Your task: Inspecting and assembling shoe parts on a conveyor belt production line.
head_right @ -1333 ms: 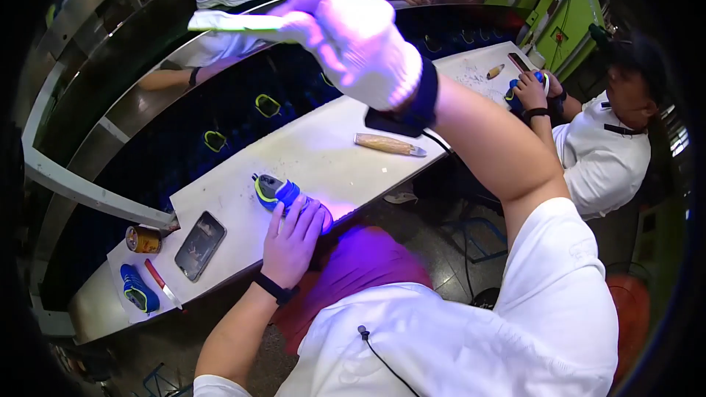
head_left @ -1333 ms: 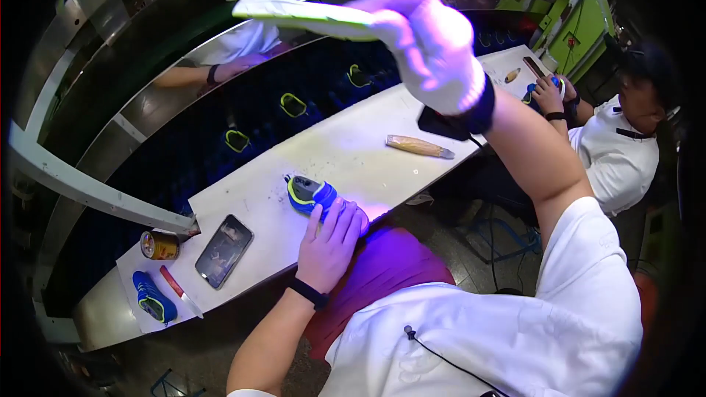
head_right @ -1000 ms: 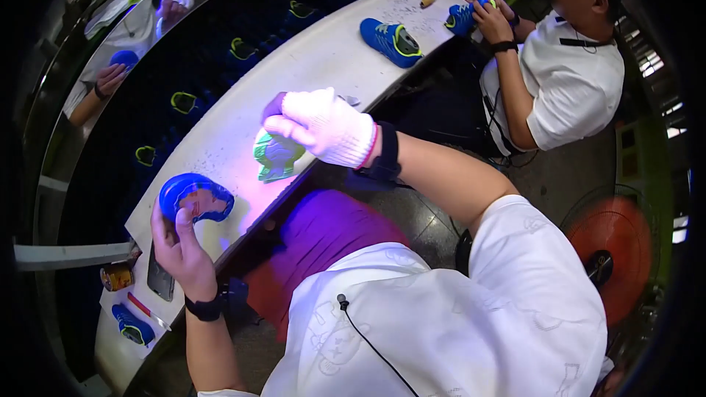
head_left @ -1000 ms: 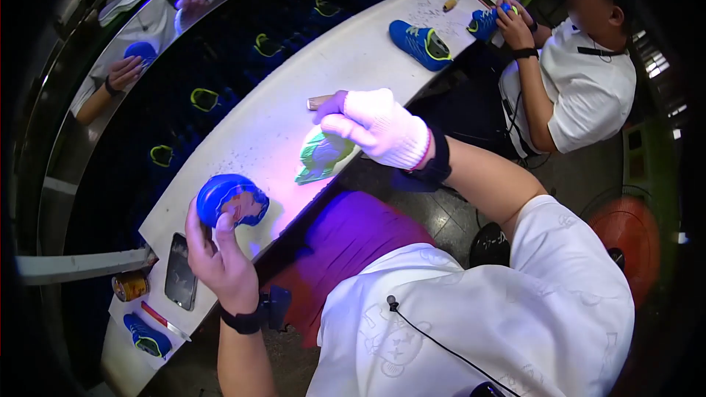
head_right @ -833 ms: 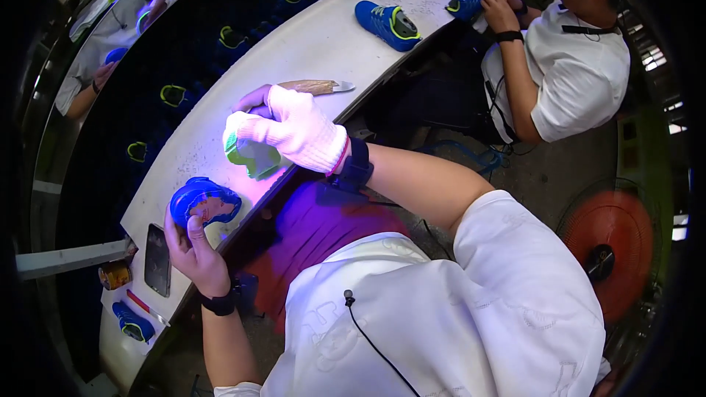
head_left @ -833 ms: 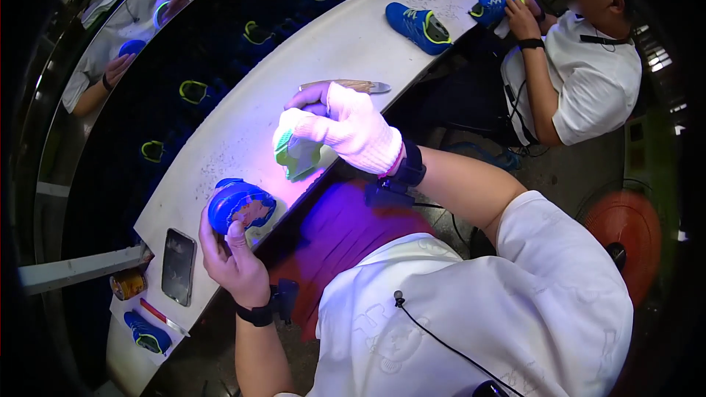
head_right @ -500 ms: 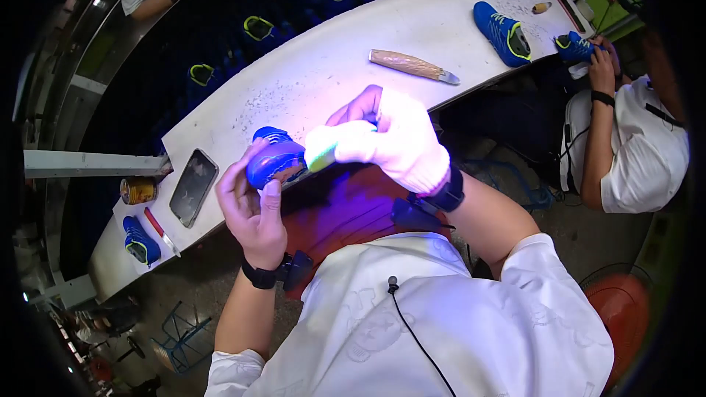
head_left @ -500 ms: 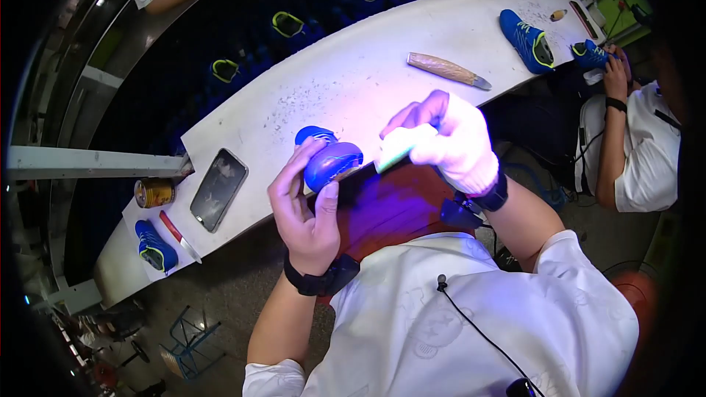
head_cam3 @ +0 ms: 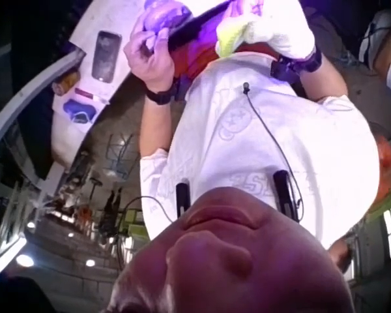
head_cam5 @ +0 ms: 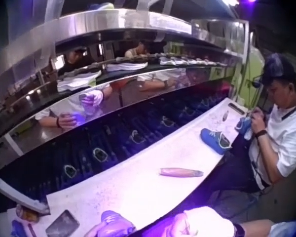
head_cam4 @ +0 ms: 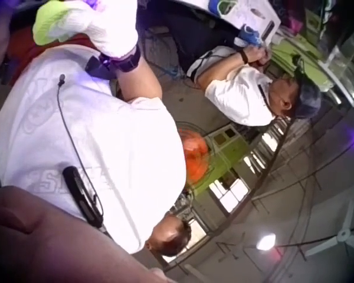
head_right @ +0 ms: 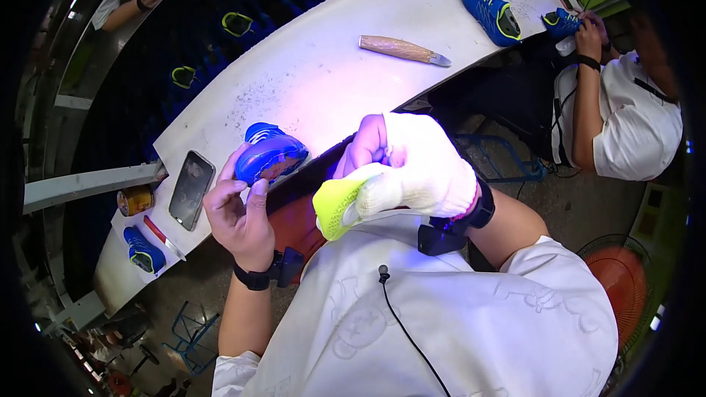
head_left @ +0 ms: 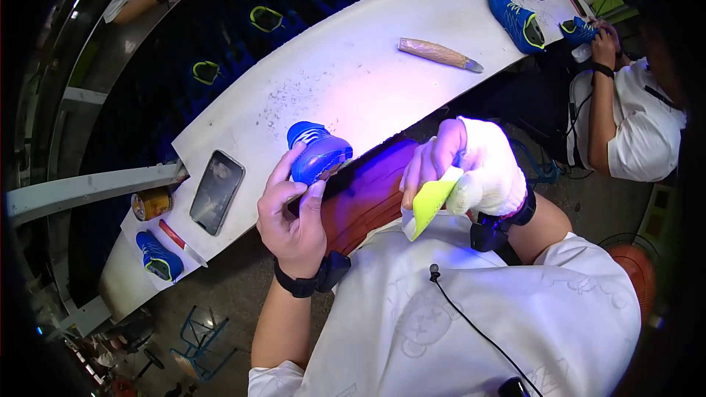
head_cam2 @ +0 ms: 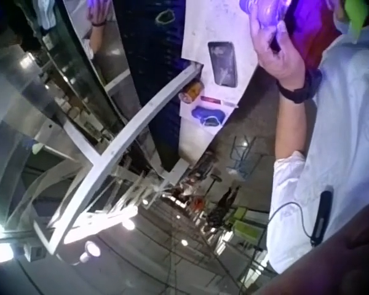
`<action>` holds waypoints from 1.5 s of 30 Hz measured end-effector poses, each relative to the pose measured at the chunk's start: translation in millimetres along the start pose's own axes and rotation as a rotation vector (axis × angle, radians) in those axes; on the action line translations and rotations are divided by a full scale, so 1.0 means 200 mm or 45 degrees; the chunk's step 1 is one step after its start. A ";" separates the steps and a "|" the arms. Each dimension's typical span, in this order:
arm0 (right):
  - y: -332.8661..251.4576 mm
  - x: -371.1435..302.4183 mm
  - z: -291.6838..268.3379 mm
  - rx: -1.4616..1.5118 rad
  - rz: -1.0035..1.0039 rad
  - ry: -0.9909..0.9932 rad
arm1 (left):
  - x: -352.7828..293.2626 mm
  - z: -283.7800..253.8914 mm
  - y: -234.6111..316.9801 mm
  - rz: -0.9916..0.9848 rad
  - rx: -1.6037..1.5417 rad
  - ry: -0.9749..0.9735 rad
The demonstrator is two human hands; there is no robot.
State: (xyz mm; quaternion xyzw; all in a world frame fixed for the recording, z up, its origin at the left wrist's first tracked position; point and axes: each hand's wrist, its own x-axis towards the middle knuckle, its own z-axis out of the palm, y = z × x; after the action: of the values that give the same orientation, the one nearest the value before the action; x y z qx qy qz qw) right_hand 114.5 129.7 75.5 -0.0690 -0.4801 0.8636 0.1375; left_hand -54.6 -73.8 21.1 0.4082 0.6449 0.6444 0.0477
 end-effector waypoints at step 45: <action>0.37 0.19 0.09 -1.304 -0.600 -0.126 | -0.11 -0.02 0.17 -0.347 0.041 -0.049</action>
State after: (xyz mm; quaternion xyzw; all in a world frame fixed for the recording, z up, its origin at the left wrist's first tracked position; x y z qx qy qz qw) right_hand 60.4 89.9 22.0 0.0227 -0.8462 0.4685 0.2528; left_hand -26.5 -95.4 40.9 0.3298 0.7036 0.6135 0.1408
